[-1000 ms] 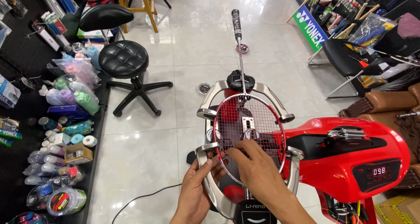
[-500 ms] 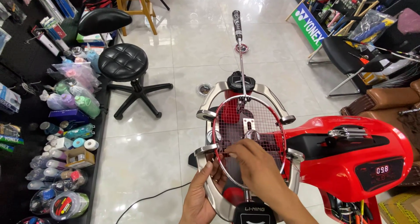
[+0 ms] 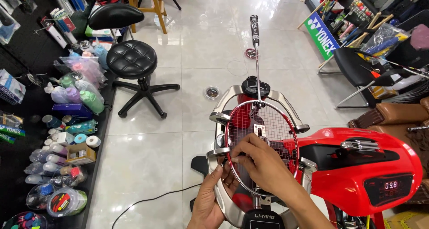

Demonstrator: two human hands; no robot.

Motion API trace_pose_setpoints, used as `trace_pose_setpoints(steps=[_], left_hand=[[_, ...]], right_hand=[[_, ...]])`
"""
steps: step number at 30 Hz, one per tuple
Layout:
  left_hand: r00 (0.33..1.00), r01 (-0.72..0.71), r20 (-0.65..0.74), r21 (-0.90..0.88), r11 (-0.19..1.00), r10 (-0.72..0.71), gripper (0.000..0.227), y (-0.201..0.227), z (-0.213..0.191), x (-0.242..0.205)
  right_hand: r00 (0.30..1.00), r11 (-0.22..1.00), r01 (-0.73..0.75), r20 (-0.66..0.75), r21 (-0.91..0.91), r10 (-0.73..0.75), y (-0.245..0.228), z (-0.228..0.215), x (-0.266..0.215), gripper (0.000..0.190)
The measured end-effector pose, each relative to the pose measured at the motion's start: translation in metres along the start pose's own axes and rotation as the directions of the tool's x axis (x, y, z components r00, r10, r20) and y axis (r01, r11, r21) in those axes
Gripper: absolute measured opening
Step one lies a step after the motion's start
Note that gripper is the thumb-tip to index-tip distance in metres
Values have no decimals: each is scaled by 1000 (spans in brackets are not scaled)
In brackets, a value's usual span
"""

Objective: Using a professional machine to thread and tension strings on a badminton racket.

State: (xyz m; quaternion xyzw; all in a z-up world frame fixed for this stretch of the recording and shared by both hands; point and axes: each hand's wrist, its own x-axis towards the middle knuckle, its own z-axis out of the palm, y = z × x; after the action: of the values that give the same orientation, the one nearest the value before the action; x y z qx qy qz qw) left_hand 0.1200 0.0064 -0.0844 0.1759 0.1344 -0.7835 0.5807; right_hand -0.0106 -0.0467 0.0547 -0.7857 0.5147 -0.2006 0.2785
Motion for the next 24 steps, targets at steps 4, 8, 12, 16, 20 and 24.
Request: trace_pose_setpoints(steps=[4, 8, 12, 16, 20, 24], left_hand=[[999, -11, -39, 72, 997, 14, 35, 3, 9, -4], [999, -39, -9, 160, 986, 41, 35, 9, 14, -7], [1000, 0, -21, 210, 978, 5, 39, 12, 21, -11], [999, 33, -43, 239, 971, -24, 41, 15, 26, -13], [998, 43, -57, 226, 973, -31, 42, 14, 25, -12], [999, 22, -29, 215, 976, -16, 42, 15, 20, -9]], right_hand=[[978, 983, 185, -99, -3, -185, 5, 8, -2, 16], [986, 959, 95, -161, 268, -53, 14, 15, 4, 11], [994, 933, 40, -105, 357, -3, 12, 19, 6, 5], [998, 935, 56, -49, 351, -41, 13, 20, 3, 2], [998, 932, 61, -37, 358, -52, 16, 17, -2, 10], [999, 846, -40, 47, 532, 17, 24, 19, 1, 13]])
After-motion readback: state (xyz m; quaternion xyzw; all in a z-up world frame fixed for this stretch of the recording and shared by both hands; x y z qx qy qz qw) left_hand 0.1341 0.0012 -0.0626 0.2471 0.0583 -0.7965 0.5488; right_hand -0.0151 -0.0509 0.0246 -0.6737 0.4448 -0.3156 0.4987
